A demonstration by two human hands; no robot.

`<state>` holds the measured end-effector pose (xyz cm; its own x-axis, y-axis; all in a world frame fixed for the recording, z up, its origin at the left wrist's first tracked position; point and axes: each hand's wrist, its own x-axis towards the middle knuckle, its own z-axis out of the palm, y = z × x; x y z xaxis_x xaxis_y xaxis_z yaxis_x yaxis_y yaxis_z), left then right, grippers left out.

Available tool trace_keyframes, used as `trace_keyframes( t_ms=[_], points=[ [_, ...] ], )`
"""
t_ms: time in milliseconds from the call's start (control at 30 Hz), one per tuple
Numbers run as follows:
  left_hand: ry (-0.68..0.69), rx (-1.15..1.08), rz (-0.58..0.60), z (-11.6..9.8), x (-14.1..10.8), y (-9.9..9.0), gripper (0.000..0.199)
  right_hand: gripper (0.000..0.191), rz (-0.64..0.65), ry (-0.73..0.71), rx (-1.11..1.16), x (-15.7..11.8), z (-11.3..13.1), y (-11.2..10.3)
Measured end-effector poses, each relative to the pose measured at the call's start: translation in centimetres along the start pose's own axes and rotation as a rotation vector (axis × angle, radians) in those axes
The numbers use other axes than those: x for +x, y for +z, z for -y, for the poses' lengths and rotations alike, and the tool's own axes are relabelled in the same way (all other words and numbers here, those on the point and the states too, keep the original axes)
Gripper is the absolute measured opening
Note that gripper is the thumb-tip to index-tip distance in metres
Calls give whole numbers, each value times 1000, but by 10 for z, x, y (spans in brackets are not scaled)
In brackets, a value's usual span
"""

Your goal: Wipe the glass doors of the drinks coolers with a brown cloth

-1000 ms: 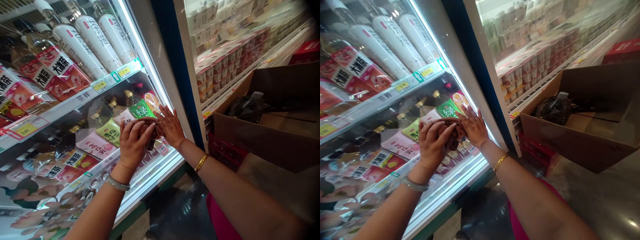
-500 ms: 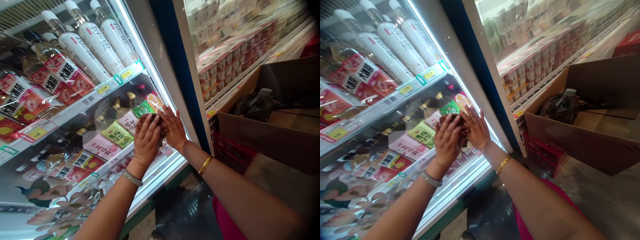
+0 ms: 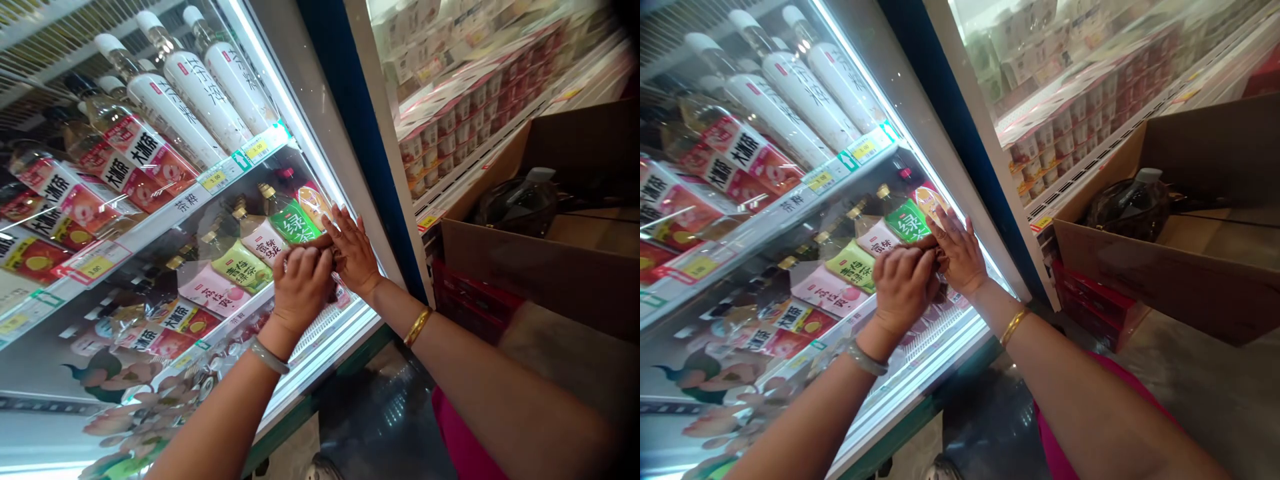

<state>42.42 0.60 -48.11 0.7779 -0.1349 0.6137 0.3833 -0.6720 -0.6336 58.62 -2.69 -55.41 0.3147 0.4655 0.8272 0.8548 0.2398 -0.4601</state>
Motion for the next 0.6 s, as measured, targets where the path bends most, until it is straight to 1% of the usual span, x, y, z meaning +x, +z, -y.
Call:
trace_keyframes(
  t_ms=[67, 133, 167, 233, 300, 333, 400, 433, 467, 533, 567, 600],
  points=[
    [63, -7, 5, -8, -13, 5, 36, 65, 17, 3, 2, 0, -2, -1],
    [93, -12, -18, -5, -16, 6, 34, 64, 32, 0, 2, -1, -4, -2],
    [75, -16, -28, -2, -13, 6, 31, 64, 36, -3, 4, 0, -5, -2],
    [-17, -42, -36, 3, -4, 6, 27, 63, 26, -2, 11, 0, -5, -1],
    [-110, -86, -47, -2, 1, 7, 26, 61, -4, 2, 18, 2, -3, -1],
    [-142, -103, -59, -8, -1, 9, 26, 60, -22, -2, 21, 4, -1, -1],
    [-154, -124, -71, -22, -14, 14, 26, 59, -47, -33, 21, 6, 4, -3],
    [-122, -128, -64, -27, -22, 15, 25, 59, -48, -58, 21, 8, 6, -5],
    [-57, -138, -43, -28, -30, 16, 25, 59, -43, -82, 23, 9, 9, -6],
    [26, -119, -42, -21, -37, 13, 26, 59, -18, -110, 37, 11, 13, -9],
    [22, -87, -63, -14, -35, 10, 29, 59, -11, -108, 48, 11, 14, -10],
    [-19, -42, -102, -6, -28, 6, 31, 59, -10, -96, 60, 12, 16, -11]
  ],
)
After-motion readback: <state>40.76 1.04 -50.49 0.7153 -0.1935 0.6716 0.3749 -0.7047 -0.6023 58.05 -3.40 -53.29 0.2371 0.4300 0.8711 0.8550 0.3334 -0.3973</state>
